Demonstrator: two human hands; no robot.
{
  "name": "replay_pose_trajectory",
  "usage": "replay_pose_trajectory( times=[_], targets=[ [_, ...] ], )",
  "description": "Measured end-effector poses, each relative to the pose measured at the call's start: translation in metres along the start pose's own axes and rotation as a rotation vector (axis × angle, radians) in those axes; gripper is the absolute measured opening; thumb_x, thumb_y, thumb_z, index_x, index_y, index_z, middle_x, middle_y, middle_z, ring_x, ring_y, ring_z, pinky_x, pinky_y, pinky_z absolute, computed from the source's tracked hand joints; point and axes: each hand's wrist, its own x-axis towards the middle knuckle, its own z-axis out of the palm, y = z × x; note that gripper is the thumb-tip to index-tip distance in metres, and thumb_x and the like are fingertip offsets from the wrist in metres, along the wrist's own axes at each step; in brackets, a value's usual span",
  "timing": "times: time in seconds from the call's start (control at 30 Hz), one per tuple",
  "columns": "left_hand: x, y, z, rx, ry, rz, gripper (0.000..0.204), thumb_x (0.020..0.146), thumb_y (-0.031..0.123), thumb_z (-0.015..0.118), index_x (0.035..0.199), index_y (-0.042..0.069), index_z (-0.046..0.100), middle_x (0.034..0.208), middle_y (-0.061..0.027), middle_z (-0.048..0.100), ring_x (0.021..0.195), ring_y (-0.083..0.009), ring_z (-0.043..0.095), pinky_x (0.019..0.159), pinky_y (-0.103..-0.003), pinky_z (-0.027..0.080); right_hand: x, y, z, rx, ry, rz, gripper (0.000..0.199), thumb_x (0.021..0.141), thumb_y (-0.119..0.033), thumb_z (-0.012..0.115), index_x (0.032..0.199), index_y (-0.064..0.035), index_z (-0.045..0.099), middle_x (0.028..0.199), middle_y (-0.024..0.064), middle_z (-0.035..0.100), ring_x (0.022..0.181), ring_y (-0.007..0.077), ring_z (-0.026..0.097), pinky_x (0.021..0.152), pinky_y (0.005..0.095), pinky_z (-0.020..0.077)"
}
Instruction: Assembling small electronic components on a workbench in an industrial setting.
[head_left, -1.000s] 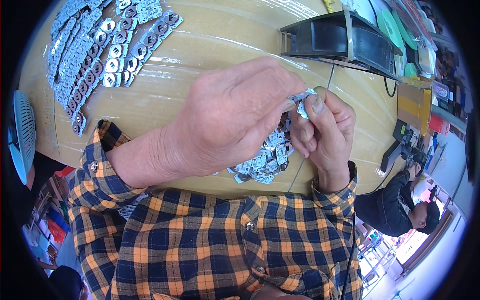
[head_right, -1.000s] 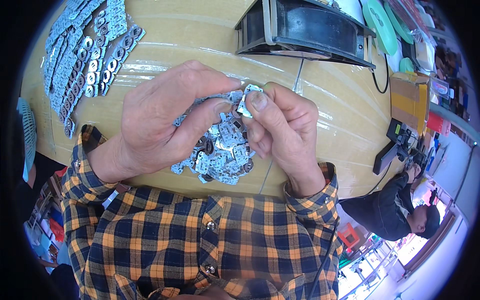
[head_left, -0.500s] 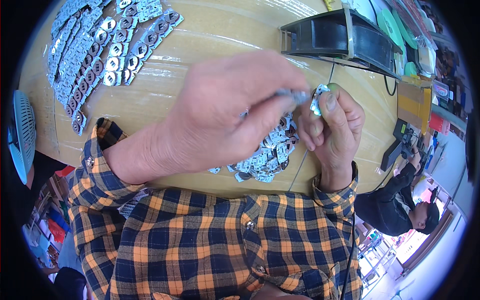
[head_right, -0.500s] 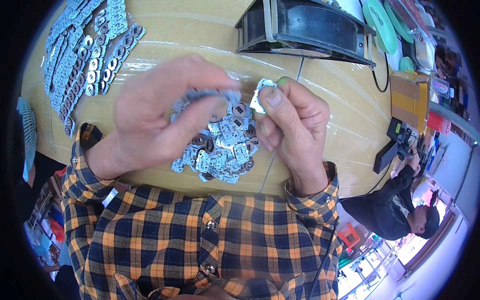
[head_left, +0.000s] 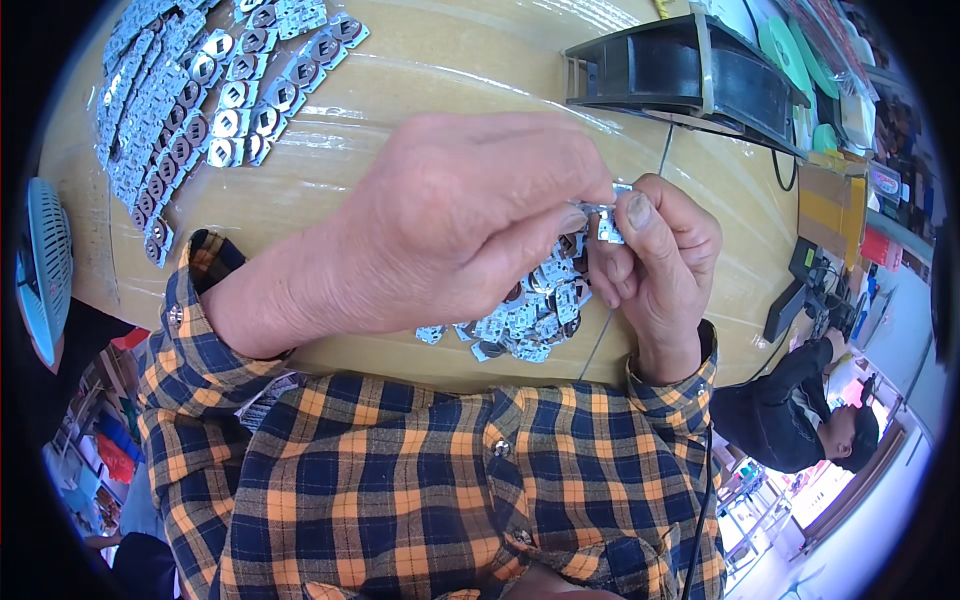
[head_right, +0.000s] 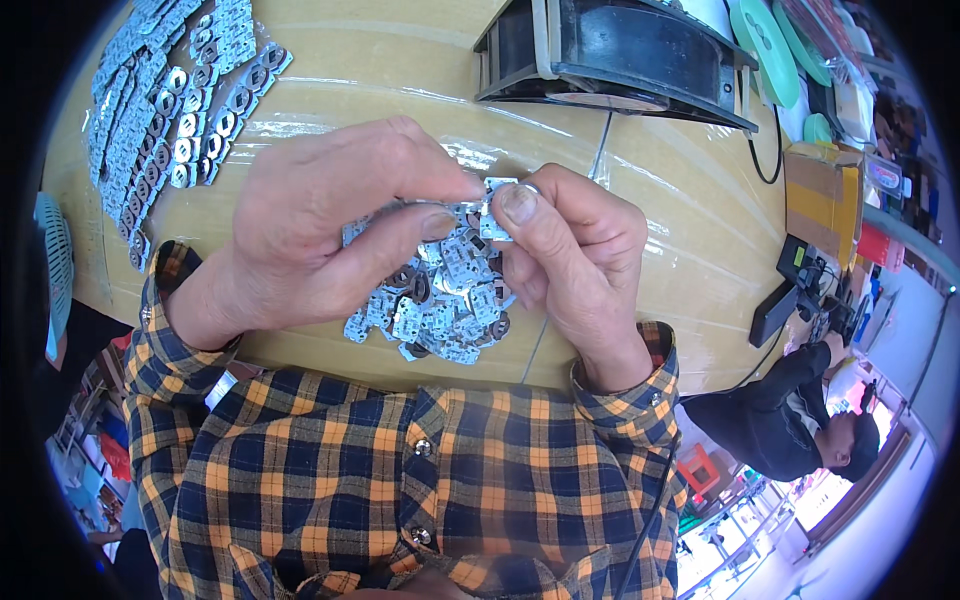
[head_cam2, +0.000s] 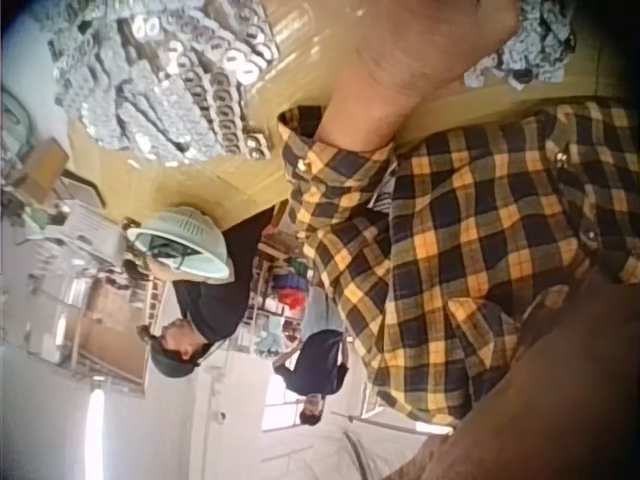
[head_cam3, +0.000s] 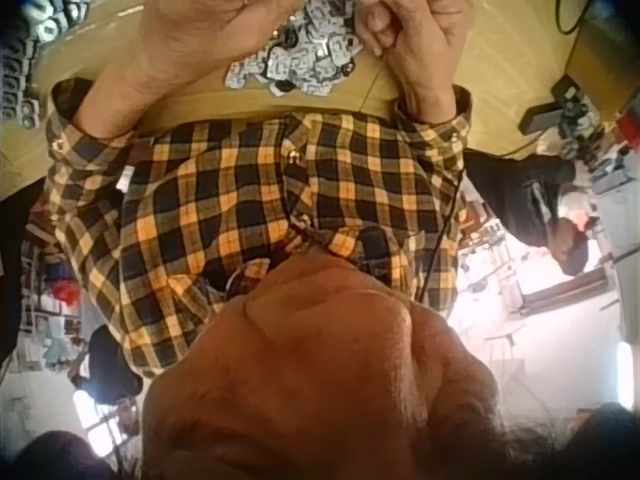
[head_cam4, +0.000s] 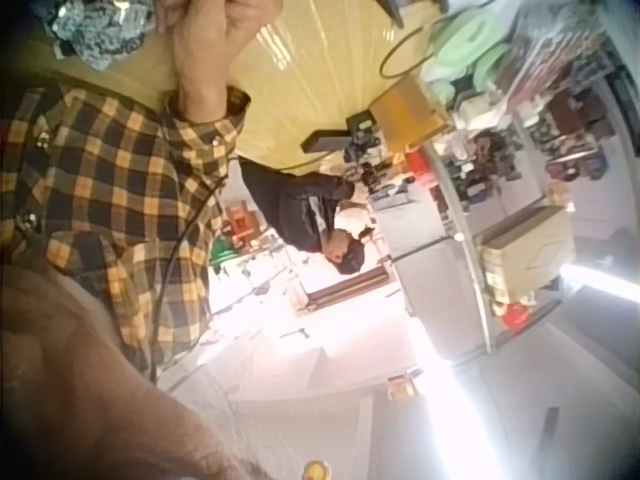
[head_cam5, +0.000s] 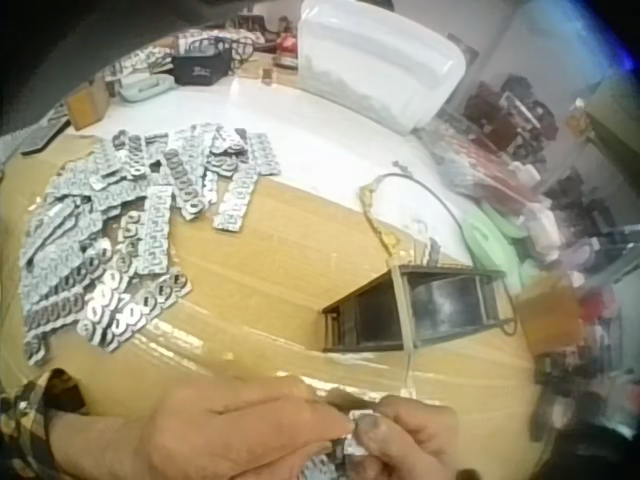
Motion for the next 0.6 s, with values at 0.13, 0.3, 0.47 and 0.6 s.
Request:
replay_pose_trajectory(
  times=[0.13, 0.3, 0.47, 0.6],
  targets=[
    [0.003, 0.001, -0.007, -0.037, 0.096, -0.124, 0.022, 0.083, -0.007, 0.061, 0.104, -0.003, 0.065, 0.090, -0.0104, 0.067, 0.073, -0.0144, 0.065, 0.063, -0.024, 0.049, -0.001, -0.004, 0.001, -0.206, -0.009, -0.014, 0.029, 0.098, -0.020, 0.058, 0.076, -0.0014, 0.060, 0.054, -0.0005, 0.052, 0.044, 0.0053, 0.041, 0.042, 0.0218, 0.0297],
    [0.000, -0.002, -0.005, -0.104, -0.015, -0.116, 0.022, 0.088, -0.005, 0.056, 0.108, -0.004, 0.064, 0.091, -0.0087, 0.067, 0.076, -0.0101, 0.063, 0.066, -0.022, 0.050, -0.003, -0.015, 0.006, -0.551, -0.163, -0.063, 0.029, 0.099, -0.018, 0.055, 0.077, 0.0006, 0.061, 0.058, 0.0025, 0.056, 0.050, 0.0077, 0.050, 0.047, 0.0244, 0.0384],
    [0.000, 0.003, -0.010, -0.368, -0.101, -0.296, 0.019, 0.089, -0.001, 0.056, 0.106, -0.003, 0.065, 0.083, -0.0078, 0.067, 0.068, -0.0072, 0.062, 0.059, -0.018, 0.048, -0.003, -0.019, 0.000, -0.575, -0.150, -0.144, 0.025, 0.096, -0.013, 0.058, 0.078, 0.0017, 0.064, 0.058, 0.0030, 0.057, 0.051, 0.0088, 0.053, 0.048, 0.0244, 0.0400],
    [0.003, 0.003, -0.013, -0.493, -0.243, -0.447, 0.016, 0.089, -0.001, 0.056, 0.101, -0.003, 0.066, 0.075, -0.0055, 0.066, 0.060, -0.0061, 0.061, 0.051, -0.019, 0.046, 0.000, -0.016, -0.006, -0.538, -0.214, -0.216, 0.024, 0.095, -0.012, 0.060, 0.076, 0.0026, 0.064, 0.059, 0.0040, 0.056, 0.051, 0.0105, 0.053, 0.048, 0.0254, 0.0396]
  ],
)
